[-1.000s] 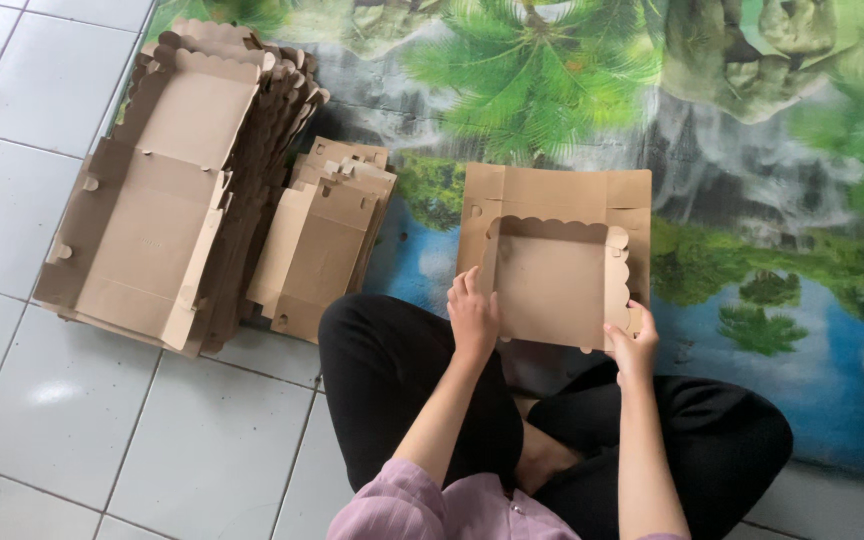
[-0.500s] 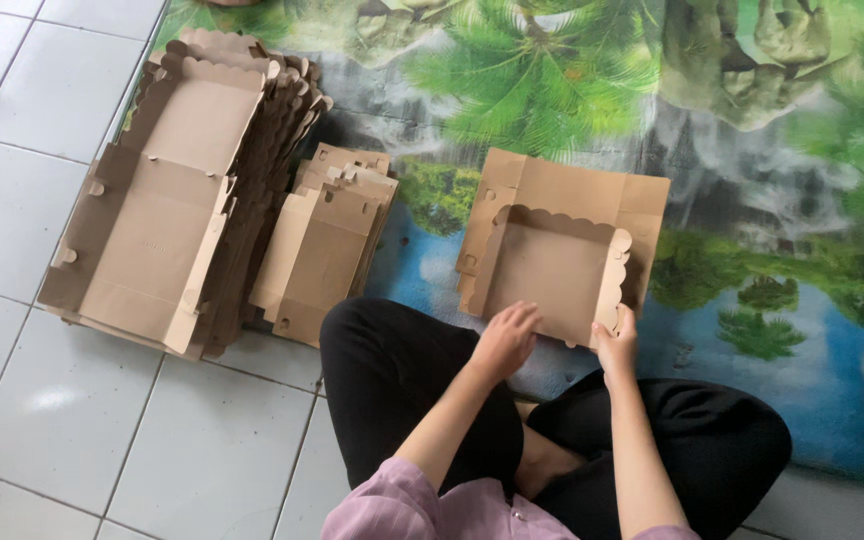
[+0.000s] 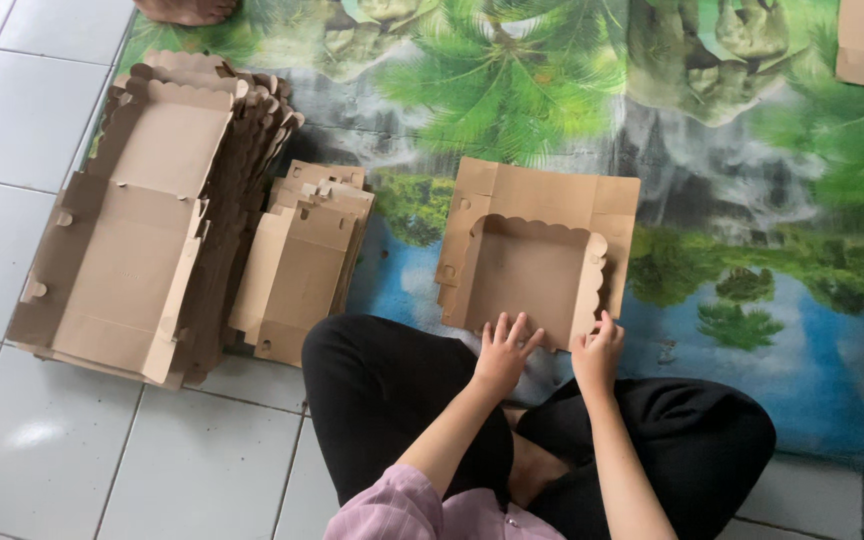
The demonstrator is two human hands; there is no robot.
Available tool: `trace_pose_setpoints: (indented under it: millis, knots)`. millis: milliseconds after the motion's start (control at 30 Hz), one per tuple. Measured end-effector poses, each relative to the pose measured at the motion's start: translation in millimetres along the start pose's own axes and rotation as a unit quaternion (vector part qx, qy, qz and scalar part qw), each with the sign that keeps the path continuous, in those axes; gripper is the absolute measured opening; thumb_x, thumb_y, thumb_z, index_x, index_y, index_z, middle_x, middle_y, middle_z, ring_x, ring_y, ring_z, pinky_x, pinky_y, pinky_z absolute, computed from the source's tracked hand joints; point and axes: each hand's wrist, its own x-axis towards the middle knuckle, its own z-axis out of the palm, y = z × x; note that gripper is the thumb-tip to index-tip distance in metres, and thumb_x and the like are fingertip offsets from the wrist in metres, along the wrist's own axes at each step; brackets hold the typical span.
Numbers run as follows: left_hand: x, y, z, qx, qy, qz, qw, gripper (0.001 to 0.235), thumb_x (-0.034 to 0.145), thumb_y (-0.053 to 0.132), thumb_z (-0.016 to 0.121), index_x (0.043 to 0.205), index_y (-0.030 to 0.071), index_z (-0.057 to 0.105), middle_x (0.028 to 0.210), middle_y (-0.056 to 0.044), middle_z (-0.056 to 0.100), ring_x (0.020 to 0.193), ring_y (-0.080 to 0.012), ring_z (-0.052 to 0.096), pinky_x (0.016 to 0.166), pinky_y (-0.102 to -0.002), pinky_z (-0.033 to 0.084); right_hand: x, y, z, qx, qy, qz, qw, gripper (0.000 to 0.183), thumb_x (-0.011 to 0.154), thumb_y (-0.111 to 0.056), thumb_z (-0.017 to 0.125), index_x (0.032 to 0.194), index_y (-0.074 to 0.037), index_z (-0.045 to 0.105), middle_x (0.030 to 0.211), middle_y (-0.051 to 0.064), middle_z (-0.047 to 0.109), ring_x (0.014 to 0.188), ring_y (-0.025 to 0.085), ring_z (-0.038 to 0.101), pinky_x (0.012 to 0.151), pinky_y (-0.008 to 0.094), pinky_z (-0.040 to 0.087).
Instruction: The person sits on the floor and assembles flat cardboard pieces into boxes by hand. They fold the sides, tuck in the tabs, and secure the flaps to form the box structure.
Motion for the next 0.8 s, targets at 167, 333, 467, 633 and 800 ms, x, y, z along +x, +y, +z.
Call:
trace_pose_setpoints:
  millis: [167,333,467,633,800]
  knots:
    - [-4,8,-18,-0.022,0.027,0.0,0.999,0.083,0.068,0.029,0.078,0.141,0.033,0.039,0.147,-0.015,0.032,0.132,-0.0486,0.031,0.1,-0.067,0.03,-4,3,7,0.008,-0.046,-0.067,0.997,0.056,0.072,0.006,0.051,0.127,-0.004,0.057,0.1,0.014,0.056,0.094,0.037,0.059,0.084,0.044,0.049]
    - [-5,5,-17,-0.037,0.072,0.007,0.997,0.077,0.069,0.021,0.074,0.139,0.032,0.043,0.146,-0.016,0.034,0.131,-0.049,0.034,0.098,-0.066,0.034,-16,-30,-6,-0.17,-0.188,-0.1,0.962,0.075,0.07,0.009,0.049,0.141,-0.013,0.044,0.144,0.008,0.036,0.118,0.034,0.045,0.09,0.04,0.049]
    - [-6,8,-12,-0.019,0.076,0.007,0.997,0.082,0.071,0.022,0.071,0.144,0.033,0.035,0.145,-0.018,0.036,0.131,-0.0505,0.034,0.097,-0.067,0.034,-14,-44,-7,-0.328,-0.233,-0.135,0.905,0.079,0.076,0.0,0.057,0.148,-0.015,0.028,0.158,0.0,0.018,0.121,0.029,0.04,0.089,0.041,0.049]
    - [-3,8,-12,-0.01,0.056,0.027,0.998,0.076,0.073,0.025,0.071,0.141,0.037,0.038,0.146,-0.021,0.034,0.132,-0.0536,0.031,0.096,-0.071,0.031,14,-57,-7,-0.349,-0.259,-0.113,0.894,0.089,0.075,-0.002,0.06,0.152,-0.019,0.017,0.161,-0.005,0.008,0.111,0.028,0.043,0.087,0.038,0.049]
    - [-2,8,-10,-0.034,0.03,0.021,0.999,0.083,0.07,0.02,0.075,0.141,0.038,0.037,0.147,-0.022,0.032,0.133,-0.0547,0.027,0.097,-0.073,0.028,47,-87,-12,-0.34,-0.33,-0.03,0.88,0.084,0.081,-0.004,0.055,0.152,-0.023,0.014,0.16,-0.015,-0.002,0.117,0.039,0.037,0.093,0.053,0.043]
